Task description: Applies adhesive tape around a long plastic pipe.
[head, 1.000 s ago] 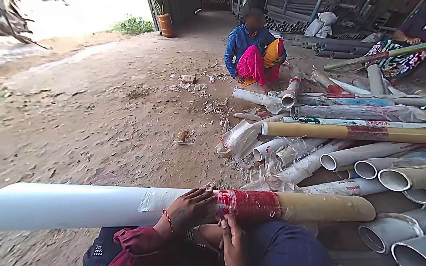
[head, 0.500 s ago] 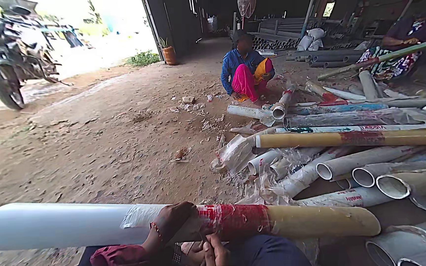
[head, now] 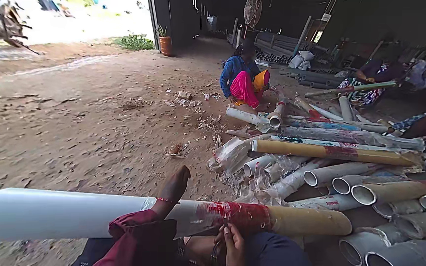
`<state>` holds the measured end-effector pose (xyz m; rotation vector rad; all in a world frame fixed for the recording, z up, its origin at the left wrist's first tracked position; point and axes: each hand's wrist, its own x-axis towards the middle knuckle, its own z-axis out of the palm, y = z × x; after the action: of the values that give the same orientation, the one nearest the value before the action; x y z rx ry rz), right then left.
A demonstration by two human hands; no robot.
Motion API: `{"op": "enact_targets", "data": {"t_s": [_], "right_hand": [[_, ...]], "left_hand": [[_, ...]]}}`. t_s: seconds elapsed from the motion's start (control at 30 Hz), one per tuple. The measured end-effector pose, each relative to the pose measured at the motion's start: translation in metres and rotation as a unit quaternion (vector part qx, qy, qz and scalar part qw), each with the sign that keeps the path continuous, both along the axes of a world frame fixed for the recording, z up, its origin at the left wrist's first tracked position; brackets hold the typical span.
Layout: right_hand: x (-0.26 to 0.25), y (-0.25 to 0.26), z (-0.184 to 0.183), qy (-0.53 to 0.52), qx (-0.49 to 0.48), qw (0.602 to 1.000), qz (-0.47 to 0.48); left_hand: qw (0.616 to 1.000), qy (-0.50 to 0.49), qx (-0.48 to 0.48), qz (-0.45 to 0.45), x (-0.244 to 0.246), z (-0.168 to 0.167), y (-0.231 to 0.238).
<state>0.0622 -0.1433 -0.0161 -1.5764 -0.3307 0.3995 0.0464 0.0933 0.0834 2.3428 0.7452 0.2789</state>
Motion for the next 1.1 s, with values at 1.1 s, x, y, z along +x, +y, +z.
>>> {"op": "enact_targets", "data": {"t_s": [1.1], "right_hand": [[0.013,0.002,-0.006,-0.538,-0.252,0.804,0.026]], "left_hand": [[0.887,-0.297,0.284,-0.211,-0.094,-0.137,-0.075]]}}
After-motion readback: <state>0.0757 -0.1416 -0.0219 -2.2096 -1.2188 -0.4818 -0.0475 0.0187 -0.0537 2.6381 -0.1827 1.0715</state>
